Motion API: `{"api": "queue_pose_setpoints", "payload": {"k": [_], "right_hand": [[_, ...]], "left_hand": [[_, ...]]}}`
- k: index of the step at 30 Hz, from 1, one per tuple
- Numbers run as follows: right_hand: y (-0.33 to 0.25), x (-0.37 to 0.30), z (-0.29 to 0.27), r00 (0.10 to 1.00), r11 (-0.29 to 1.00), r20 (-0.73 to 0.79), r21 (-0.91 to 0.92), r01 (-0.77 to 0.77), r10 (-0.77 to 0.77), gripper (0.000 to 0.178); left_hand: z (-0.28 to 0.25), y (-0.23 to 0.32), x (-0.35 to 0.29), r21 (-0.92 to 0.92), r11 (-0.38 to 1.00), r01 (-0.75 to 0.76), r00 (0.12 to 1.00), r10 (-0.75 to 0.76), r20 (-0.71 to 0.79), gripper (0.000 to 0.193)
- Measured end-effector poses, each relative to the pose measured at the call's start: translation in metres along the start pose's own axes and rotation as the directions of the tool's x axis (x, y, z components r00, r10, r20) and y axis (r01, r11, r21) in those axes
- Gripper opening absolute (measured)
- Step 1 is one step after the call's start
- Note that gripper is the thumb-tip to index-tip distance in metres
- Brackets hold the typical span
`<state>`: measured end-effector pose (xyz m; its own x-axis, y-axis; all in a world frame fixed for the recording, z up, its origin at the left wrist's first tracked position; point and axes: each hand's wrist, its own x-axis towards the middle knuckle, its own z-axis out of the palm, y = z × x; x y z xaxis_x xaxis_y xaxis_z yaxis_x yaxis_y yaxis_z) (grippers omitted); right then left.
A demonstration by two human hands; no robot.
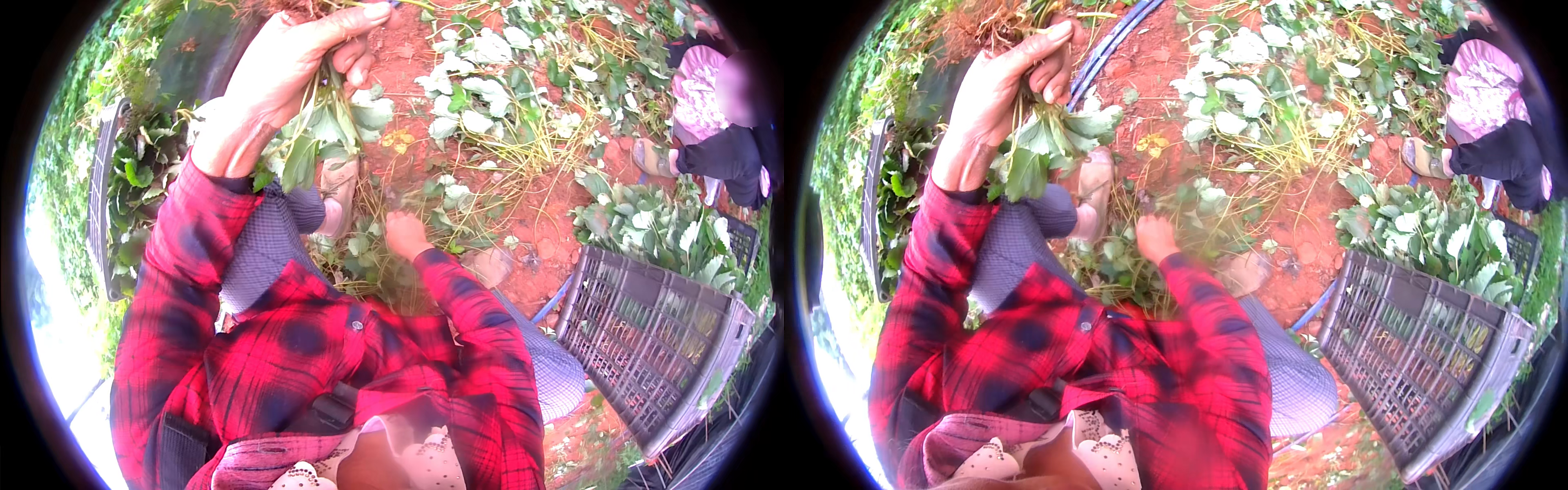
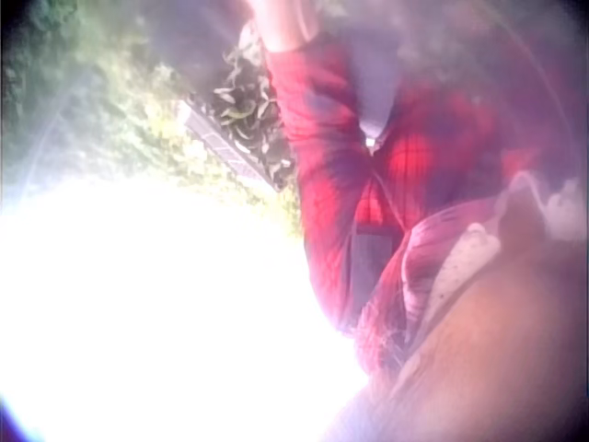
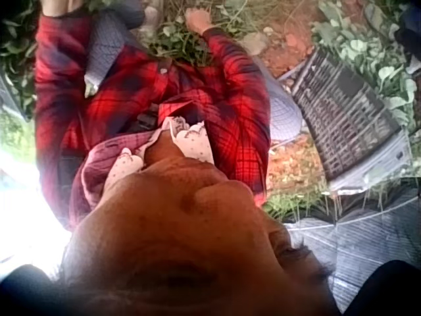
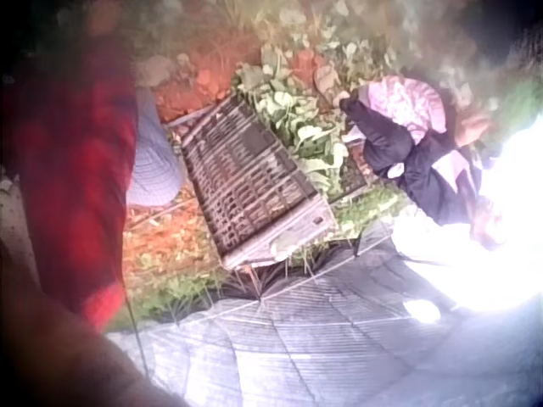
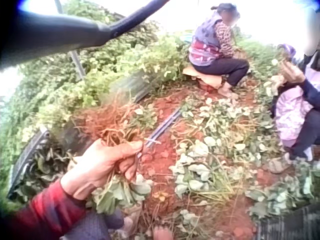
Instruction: The person sits on the ground in a garden and sorts through a pile of harvested leafy green plants. They pick up bunches of plants, separate them, and place them into a black plastic crate nearby.
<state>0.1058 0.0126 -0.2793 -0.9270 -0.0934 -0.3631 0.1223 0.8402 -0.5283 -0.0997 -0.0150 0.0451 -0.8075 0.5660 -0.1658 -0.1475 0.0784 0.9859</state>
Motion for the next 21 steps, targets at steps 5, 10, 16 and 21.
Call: {"api": "queue_pose_setpoints", "payload": {"k": [5,10,16,21], "right_hand": [[0.038,0.004,-0.07,0.98,0.999,-0.201,-0.048,-0.019,0.009,0.01],[0.135,-0.001,-0.138,0.765,0.888,-0.454,0.188,-0.419,0.457,0.015],[0.264,-0.04,-0.17,0.324,0.64,-0.617,0.401,-0.656,0.717,0.025],[0.294,-0.03,-0.145,0.553,0.596,-0.336,0.697,-0.398,0.762,0.042]], "left_hand": [[0.003,-0.004,-0.001,0.014,1.0,-0.016,1.0,0.016,0.012,0.027],[0.005,-0.003,-0.002,-0.003,1.0,0.013,0.999,-0.012,0.052,0.027],[0.004,-0.003,-0.003,0.032,0.998,0.052,0.998,-0.053,0.023,0.028],[0.011,-0.001,-0.002,0.021,0.999,0.047,0.998,-0.048,0.047,0.028]]}}
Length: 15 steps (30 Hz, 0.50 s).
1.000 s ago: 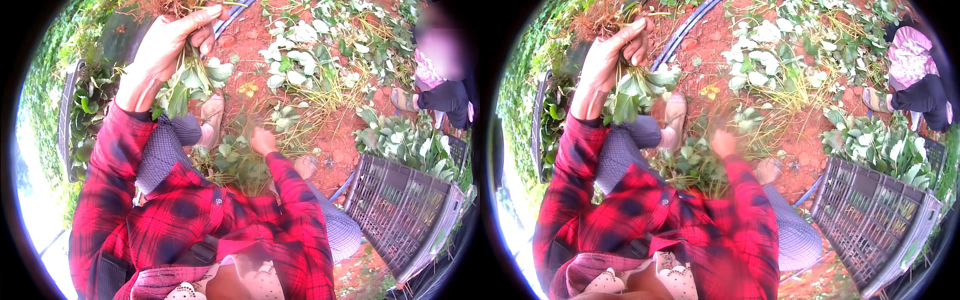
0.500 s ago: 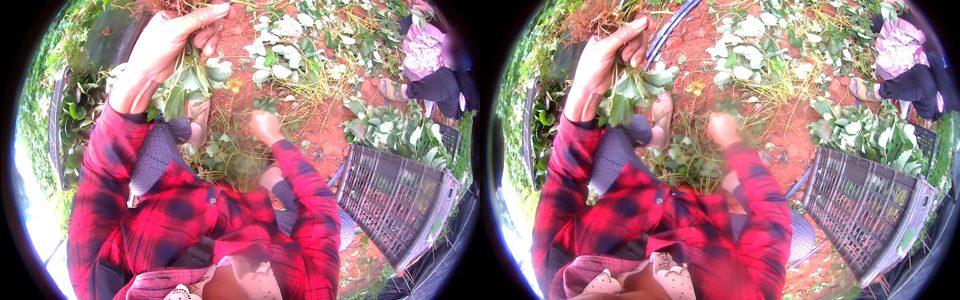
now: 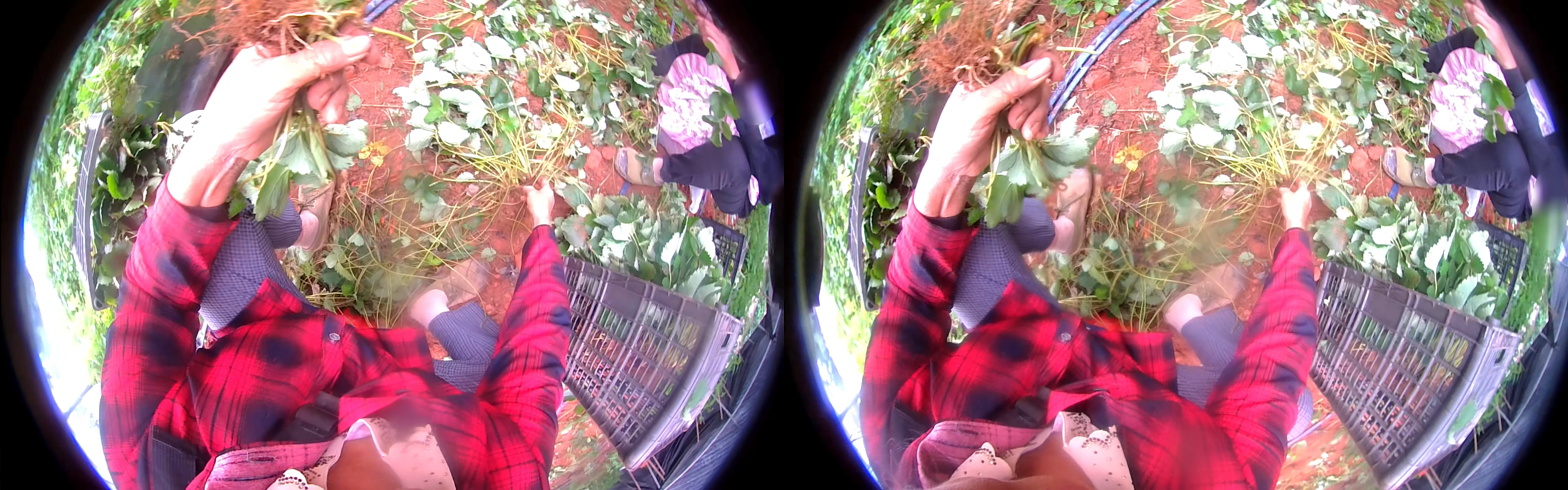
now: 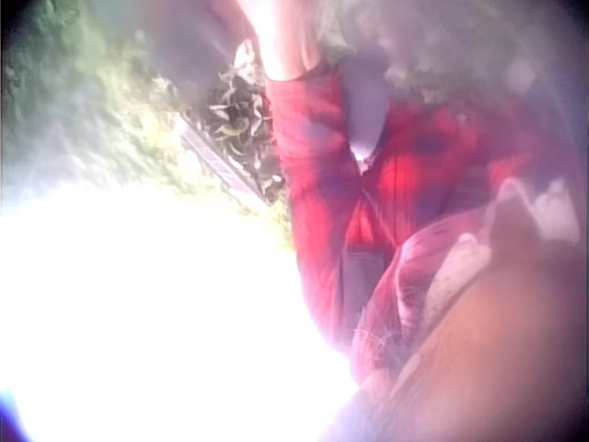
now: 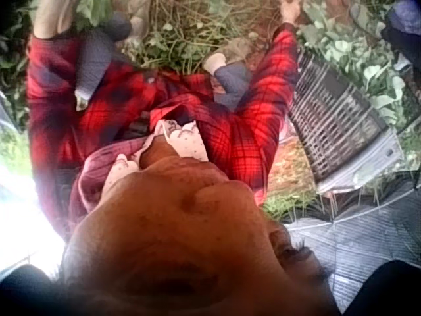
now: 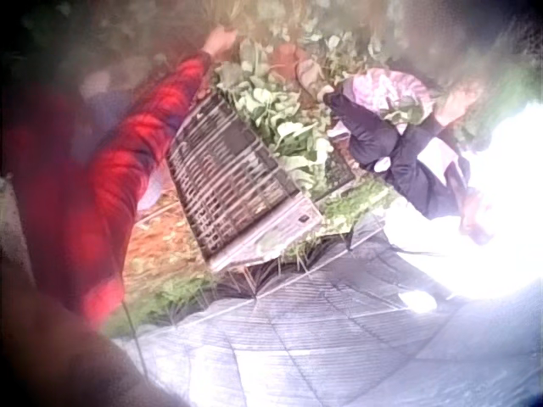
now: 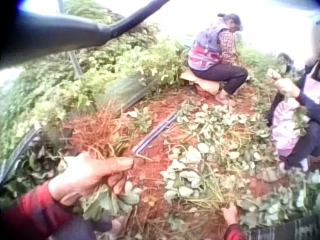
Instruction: The person sits on the ground in a garden and sorts through a pile of harvested leafy green plants. They pick up bunches of plants, separate them, and place them into a black plastic crate nearby.
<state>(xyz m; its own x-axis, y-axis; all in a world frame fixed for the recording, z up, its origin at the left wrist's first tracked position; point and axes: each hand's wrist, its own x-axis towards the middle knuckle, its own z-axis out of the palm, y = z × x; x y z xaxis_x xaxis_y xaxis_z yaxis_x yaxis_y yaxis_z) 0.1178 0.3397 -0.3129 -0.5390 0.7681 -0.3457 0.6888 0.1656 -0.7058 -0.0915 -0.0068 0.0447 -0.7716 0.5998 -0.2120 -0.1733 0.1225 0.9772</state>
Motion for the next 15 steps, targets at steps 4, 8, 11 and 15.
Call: {"api": "queue_pose_setpoints", "payload": {"k": [4,8,11,15], "right_hand": [[-0.092,-0.065,0.003,0.869,0.567,-0.031,-0.77,0.294,-0.493,0.024],[-0.101,-0.182,0.04,0.487,0.053,0.78,-0.509,0.859,-0.393,0.012],[-0.057,-0.301,0.048,0.15,0.23,0.981,-0.175,0.957,0.122,0.015],[0.005,-0.349,0.057,-0.006,0.208,0.965,-0.05,0.977,0.263,0.019]], "left_hand": [[-0.003,0.001,-0.002,0.006,0.998,-0.065,0.998,0.065,-0.012,0.025],[0.002,0.007,-0.005,-0.048,0.999,-0.02,0.999,0.019,-0.034,0.022],[0.001,0.019,-0.011,-0.084,0.995,-0.06,0.998,0.057,-0.028,0.021],[-0.009,0.024,-0.023,-0.202,0.969,-0.142,0.99,0.141,-0.017,0.023]]}}
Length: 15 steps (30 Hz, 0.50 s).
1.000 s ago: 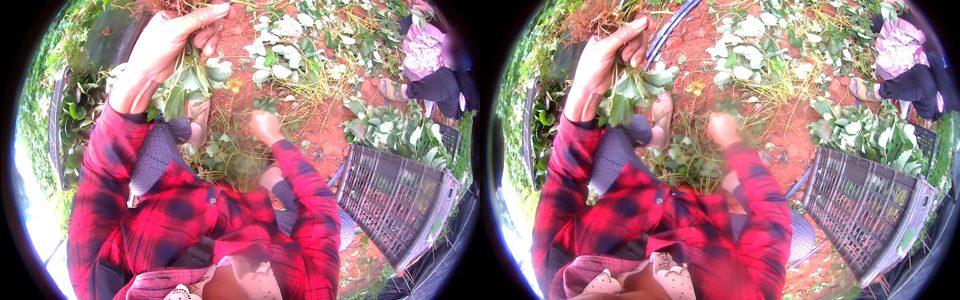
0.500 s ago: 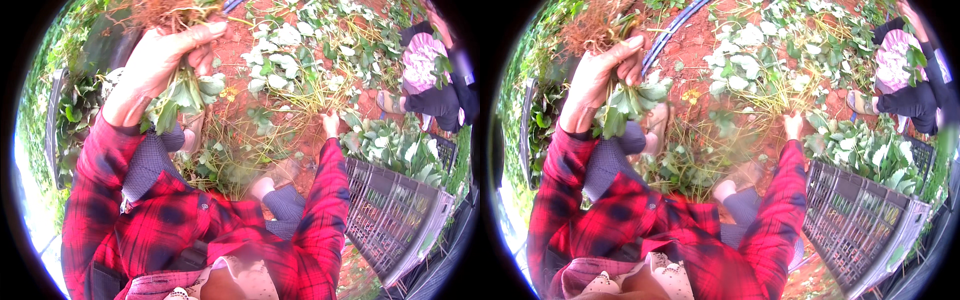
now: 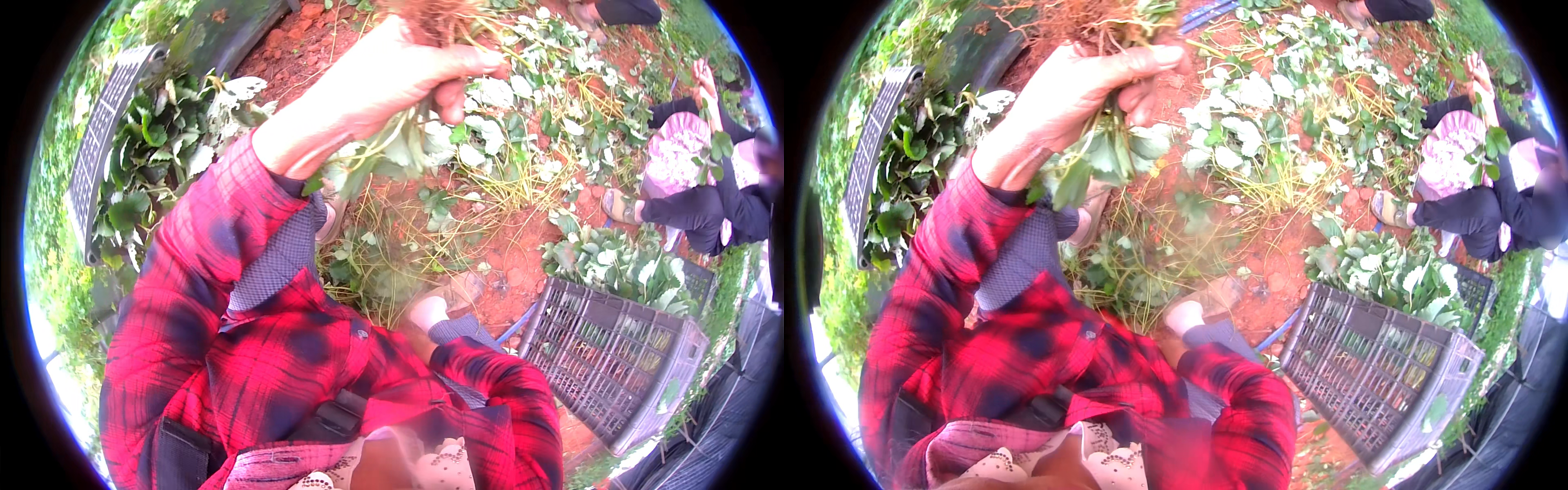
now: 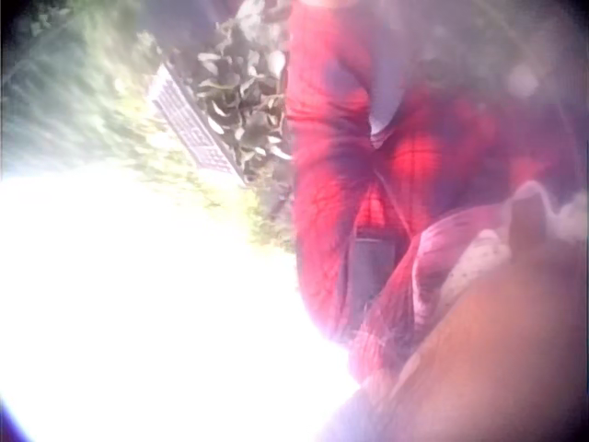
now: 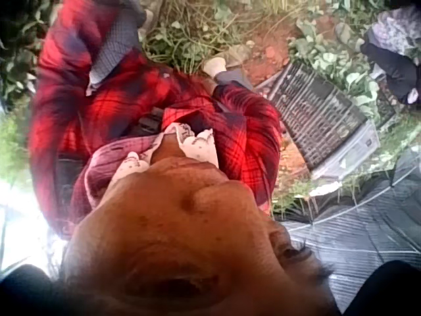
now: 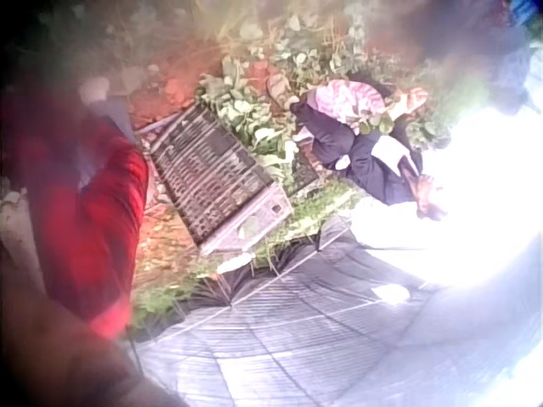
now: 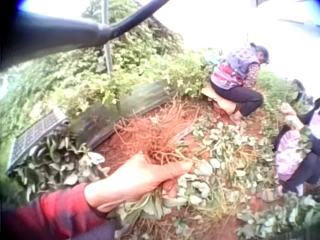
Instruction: The person sits on the ground in a garden and sorts through a pile of harvested leafy green plants. They pick up bunches of plants, separate them, and place them into a black plastic crate nearby.
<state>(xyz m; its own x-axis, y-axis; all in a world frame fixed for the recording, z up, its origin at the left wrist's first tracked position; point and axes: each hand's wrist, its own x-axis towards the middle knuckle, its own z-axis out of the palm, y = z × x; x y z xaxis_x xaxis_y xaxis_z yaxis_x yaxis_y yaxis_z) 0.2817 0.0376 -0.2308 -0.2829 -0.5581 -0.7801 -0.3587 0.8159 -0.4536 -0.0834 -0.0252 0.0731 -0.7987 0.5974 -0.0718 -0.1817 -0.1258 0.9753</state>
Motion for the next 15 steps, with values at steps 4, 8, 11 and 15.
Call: {"api": "queue_pose_setpoints", "payload": {"k": [4,8,11,15], "right_hand": [[-0.007,0.004,-0.014,0.996,0.997,0.058,-0.051,-0.062,0.064,0.019],[-0.017,0.005,-0.027,0.992,0.994,0.094,-0.079,-0.072,0.079,0.02],[-0.019,-0.002,-0.045,0.988,0.993,0.139,-0.11,-0.046,0.061,0.021],[0.0,-0.031,-0.131,0.983,0.994,0.18,-0.103,-0.022,0.04,0.022]], "left_hand": [[-0.011,0.015,-0.007,-0.006,0.999,0.045,0.998,-0.046,-0.041,0.024],[-0.04,0.049,-0.015,0.038,0.994,0.104,0.994,-0.105,0.019,0.022],[-0.053,0.023,-0.012,-0.109,0.994,-0.024,0.977,0.001,-0.212,0.024],[-0.08,0.021,-0.015,-0.037,0.999,-0.038,0.968,0.027,-0.25,0.026]]}}
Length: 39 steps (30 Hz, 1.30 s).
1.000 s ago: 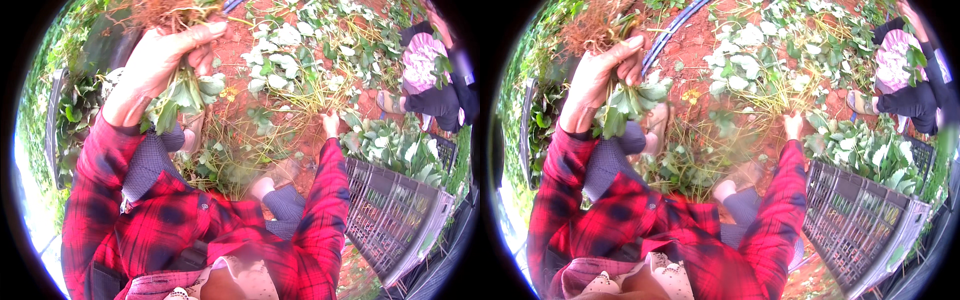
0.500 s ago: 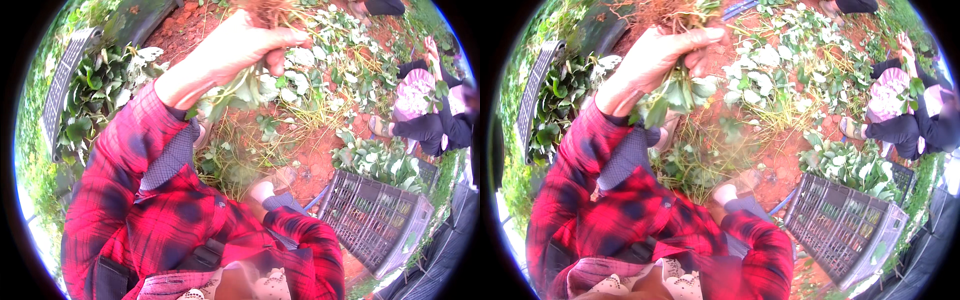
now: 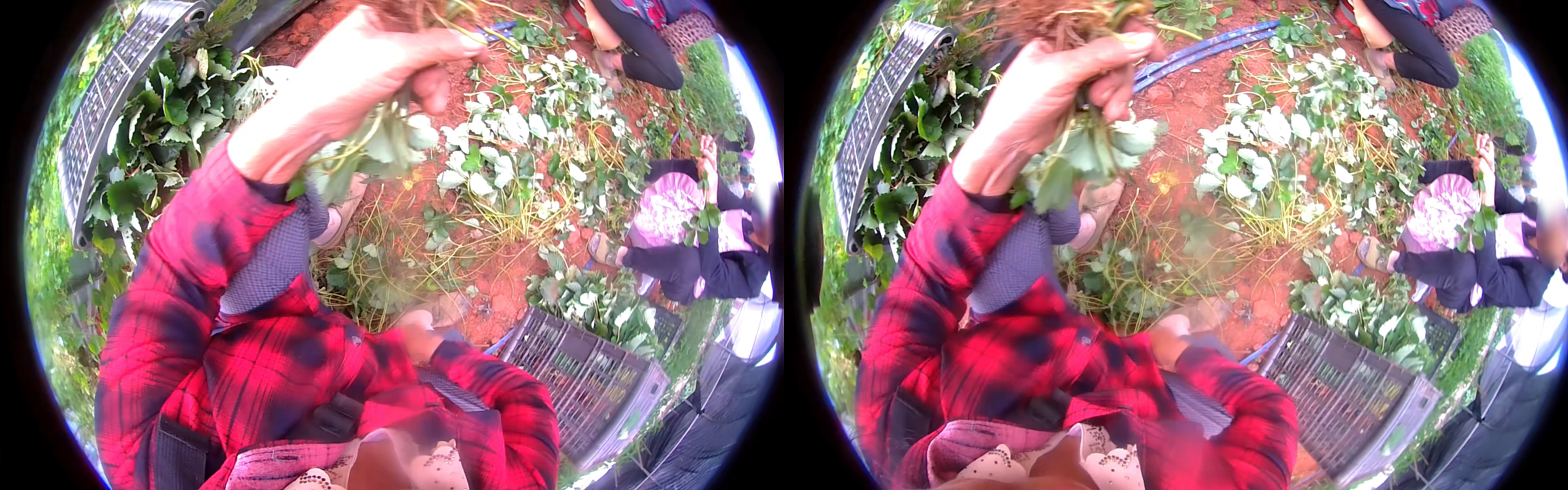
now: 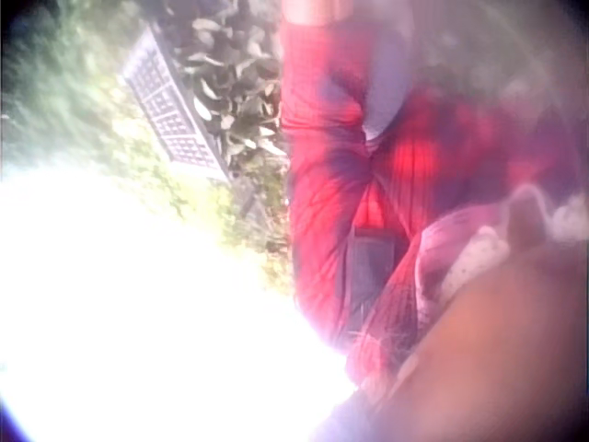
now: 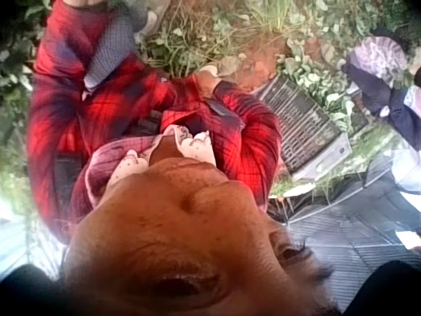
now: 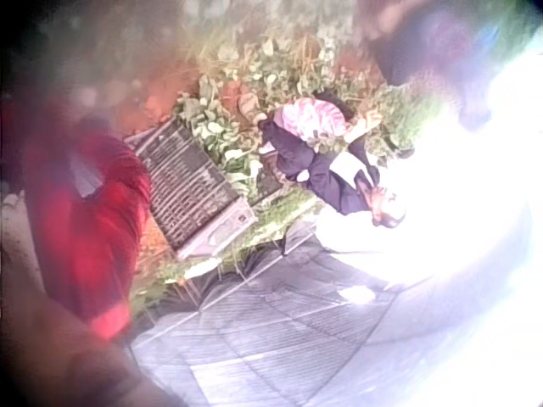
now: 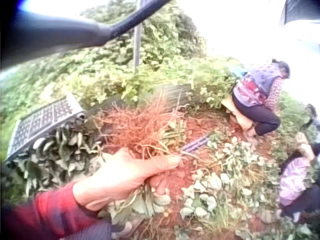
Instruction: The person sits on the ground in a garden and sorts through a pile of harvested leafy green plants. They pick up bunches of plants, separate them, and place them into a black plastic crate nearby.
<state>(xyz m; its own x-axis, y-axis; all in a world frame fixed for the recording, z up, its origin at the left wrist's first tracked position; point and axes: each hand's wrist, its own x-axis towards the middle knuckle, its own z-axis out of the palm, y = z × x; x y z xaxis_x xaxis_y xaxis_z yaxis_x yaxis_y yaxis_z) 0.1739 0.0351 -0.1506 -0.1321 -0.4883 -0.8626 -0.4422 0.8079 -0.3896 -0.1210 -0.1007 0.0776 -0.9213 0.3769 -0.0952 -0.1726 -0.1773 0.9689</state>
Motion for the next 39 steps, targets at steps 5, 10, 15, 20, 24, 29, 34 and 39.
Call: {"api": "queue_pose_setpoints", "payload": {"k": [5,10,15,20,24,29,34,39], "right_hand": [[0.21,-0.013,-0.095,0.586,0.951,-0.751,0.279,-0.137,0.305,0.012],[0.402,-0.003,-0.147,-0.102,0.656,-0.66,0.751,-0.075,0.745,0.023],[0.389,0.034,-0.168,0.218,0.587,-0.557,0.664,-0.462,0.801,0.022],[0.357,0.018,-0.158,0.006,0.646,-0.686,0.681,-0.345,0.727,0.019],[0.304,-0.048,-0.153,-0.266,0.812,-0.773,0.579,0.078,0.576,0.019],[0.193,-0.132,-0.153,0.174,0.332,-0.601,0.633,0.699,0.78,0.017],[0.121,-0.165,-0.134,0.354,0.009,-0.554,0.547,0.837,0.753,0.014],[0.083,-0.188,-0.119,0.379,-0.071,-0.539,0.506,0.86,0.752,0.016]], "left_hand": [[-0.016,-0.009,0.008,0.052,0.999,0.001,0.995,0.004,-0.096,0.024],[-0.01,-0.014,0.014,0.152,0.988,-0.011,0.995,0.026,-0.096,0.024],[0.0,-0.023,0.017,0.153,0.983,0.099,0.994,-0.093,-0.049,0.031],[0.012,-0.02,0.015,0.174,0.981,0.085,0.996,-0.078,-0.044,0.027],[0.008,-0.022,0.011,0.134,0.984,0.119,0.993,-0.119,-0.011,0.023],[0.027,-0.007,0.007,0.296,0.948,0.113,0.984,-0.148,0.096,0.024],[0.038,-0.038,0.011,0.132,0.982,-0.136,0.929,0.08,0.362,0.038],[0.063,-0.053,0.003,0.212,0.977,0.023,0.833,-0.136,0.536,0.021]]}}
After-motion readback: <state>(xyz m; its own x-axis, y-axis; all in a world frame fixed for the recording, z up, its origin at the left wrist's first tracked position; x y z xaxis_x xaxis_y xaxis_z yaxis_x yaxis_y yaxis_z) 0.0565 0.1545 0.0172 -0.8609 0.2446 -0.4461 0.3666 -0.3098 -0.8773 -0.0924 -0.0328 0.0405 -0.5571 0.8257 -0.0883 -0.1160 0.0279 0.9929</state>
